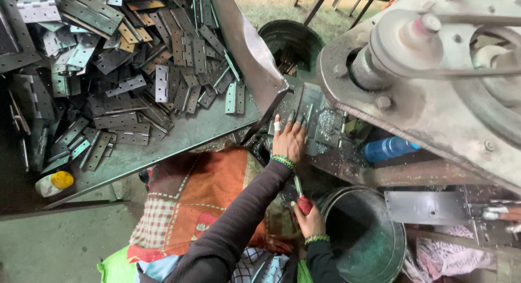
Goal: The person repeatedly picks metal hinge pieces from a pile, places them into a press machine, and operates the lever to process them. The person then removes the processed pieces and places them into a bucket. The task is performed continuously throughout the clip.
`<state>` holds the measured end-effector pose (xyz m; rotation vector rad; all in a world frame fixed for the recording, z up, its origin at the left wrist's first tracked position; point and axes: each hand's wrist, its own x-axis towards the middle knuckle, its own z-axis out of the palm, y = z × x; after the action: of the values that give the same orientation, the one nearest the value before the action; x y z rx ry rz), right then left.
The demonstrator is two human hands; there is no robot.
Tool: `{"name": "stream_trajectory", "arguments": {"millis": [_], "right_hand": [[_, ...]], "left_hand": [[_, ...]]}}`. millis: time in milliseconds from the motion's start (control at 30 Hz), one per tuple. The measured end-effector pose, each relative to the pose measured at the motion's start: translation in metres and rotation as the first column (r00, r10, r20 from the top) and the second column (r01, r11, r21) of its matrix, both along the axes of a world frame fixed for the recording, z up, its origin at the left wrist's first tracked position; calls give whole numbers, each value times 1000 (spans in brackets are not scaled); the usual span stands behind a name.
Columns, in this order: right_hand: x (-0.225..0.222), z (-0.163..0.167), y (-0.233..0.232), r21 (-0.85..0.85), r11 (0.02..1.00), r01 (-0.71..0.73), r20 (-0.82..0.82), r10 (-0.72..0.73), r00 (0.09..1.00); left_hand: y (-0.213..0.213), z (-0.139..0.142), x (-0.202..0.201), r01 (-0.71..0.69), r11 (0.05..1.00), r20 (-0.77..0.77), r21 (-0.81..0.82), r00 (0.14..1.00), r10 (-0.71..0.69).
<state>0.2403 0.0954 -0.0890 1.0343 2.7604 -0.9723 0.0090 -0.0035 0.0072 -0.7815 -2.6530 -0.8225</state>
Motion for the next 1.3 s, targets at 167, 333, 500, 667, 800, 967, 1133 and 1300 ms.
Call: {"name": "stream_trajectory", "arguments": {"millis": [167, 333, 500, 667, 800, 967, 1133, 1300], "right_hand": [[-21, 58, 18, -327, 943, -69, 177, 133, 975], [-26, 95, 10, 0, 1000, -30, 298, 29, 954], [-14, 59, -15, 16, 999, 30, -4, -30, 1000], [-17, 54, 1, -320, 947, 22, 92, 8, 996], [-24, 81, 22, -31, 998, -54, 257, 60, 965], [-21, 80, 9, -250, 968, 14, 213, 41, 976], [-16, 69, -14, -22, 1000, 17, 56, -16, 998], [-33, 106, 4, -229, 973, -31, 363, 115, 925]], "left_hand": [[0, -4, -8, 12, 1000, -65, -5, 998, -12], [17, -8, -29, -13, 998, 19, -69, 1000, 14], [21, -13, -30, -31, 996, -17, -84, 999, 30], [11, -15, -21, 5, 994, -15, -112, 1000, -7], [8, -13, -15, -2, 995, -8, -97, 1000, 2], [6, -9, -8, 32, 995, 7, -98, 999, -31], [7, -2, -7, 5, 994, -46, -108, 999, -10], [3, -1, -7, 28, 979, -47, -202, 998, -38]]}}
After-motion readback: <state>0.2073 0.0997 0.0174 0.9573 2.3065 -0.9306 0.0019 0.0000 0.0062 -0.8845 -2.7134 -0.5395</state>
